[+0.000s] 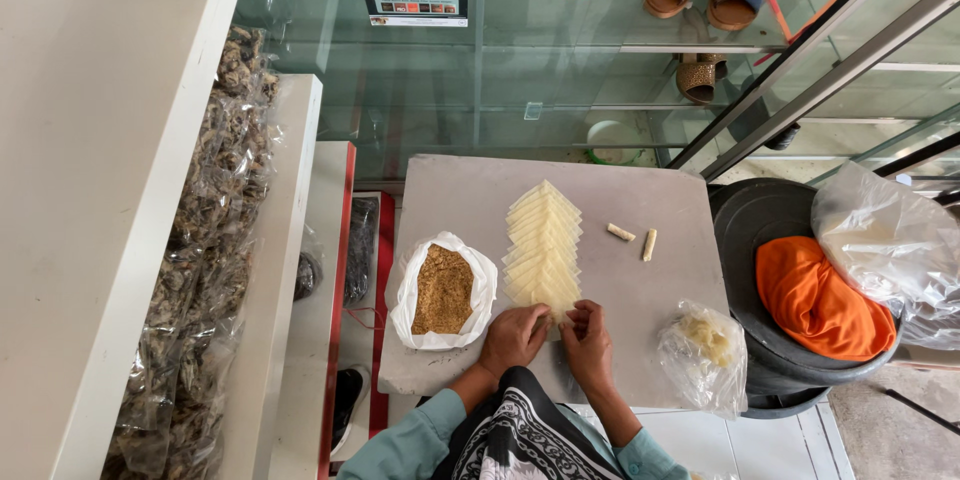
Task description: The person prepares snacks by placing a small amount of filling from a bag onto square wrappers and rolling them into cylinders.
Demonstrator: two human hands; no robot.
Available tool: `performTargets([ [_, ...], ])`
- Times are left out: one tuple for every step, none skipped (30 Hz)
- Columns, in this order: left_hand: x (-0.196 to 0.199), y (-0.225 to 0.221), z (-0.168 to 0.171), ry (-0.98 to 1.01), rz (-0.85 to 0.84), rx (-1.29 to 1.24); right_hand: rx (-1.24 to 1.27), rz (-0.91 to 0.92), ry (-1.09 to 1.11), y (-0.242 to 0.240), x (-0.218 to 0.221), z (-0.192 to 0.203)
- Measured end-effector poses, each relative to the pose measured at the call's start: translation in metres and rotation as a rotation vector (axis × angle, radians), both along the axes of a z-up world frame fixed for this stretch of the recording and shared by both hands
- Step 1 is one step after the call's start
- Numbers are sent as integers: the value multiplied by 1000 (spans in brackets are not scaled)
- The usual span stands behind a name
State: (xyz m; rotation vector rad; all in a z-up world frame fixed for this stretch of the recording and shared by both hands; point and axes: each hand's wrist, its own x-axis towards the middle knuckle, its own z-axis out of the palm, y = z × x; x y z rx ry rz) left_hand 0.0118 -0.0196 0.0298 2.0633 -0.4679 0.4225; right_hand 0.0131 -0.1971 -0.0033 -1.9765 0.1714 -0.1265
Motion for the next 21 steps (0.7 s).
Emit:
performTargets([
  [-1, 1, -1, -5, -14, -12, 35, -9, -4, 0, 0, -1],
  [-2, 2, -2, 9, -24, -17, 73, -13, -1, 0, 0, -1],
  [-2, 3, -4, 23, -34, -21, 110, -16, 3, 1, 0, -1],
  [-2, 4, -6, 37, -44, -25, 148, -20, 7, 1, 0, 0],
  [-2, 4, -8, 38, -47, -37, 151, -16, -3, 2, 0, 2],
  [-2, 5, -10, 38, -49, -49, 154, -13, -13, 3, 0, 4],
  [-2, 5, -12, 38, -50, -62, 156, -8, -23, 5, 1, 6],
  [-1, 4, -14, 81, -48, -48, 122, -2, -27, 6, 0, 9],
  [0, 2, -15, 125, -45, -34, 87, 4, -30, 8, -1, 12],
  [1, 2, -16, 169, -42, -21, 53, 11, -33, 10, -2, 15],
  [1, 2, -17, 158, -36, -29, 26, 23, -12, 12, -2, 18],
  [1, 3, -18, 147, -30, -37, 0, 36, 8, 14, -2, 21],
  [1, 3, -19, 135, -24, -45, -26, 47, 27, 15, -2, 23],
  [2, 4, -19, 165, -25, -41, -48, 68, 11, 16, -2, 25],
  [2, 4, -19, 196, -26, -37, -69, 89, -5, 18, -2, 26],
  [1, 5, -19, 226, -28, -33, -90, 110, -21, 19, -3, 27],
  [2, 5, -18, 225, -28, -37, -94, 122, -18, 20, -3, 28],
  [2, 6, -17, 224, -29, -42, -97, 134, -16, 21, -3, 29],
  [1, 6, -16, 223, -29, -46, -100, 146, -13, 21, -3, 29],
  [1, 6, -14, 231, -25, -51, -107, 155, -33, 21, -3, 29],
  [1, 5, -13, 239, -20, -56, -113, 164, -53, 21, -3, 29],
])
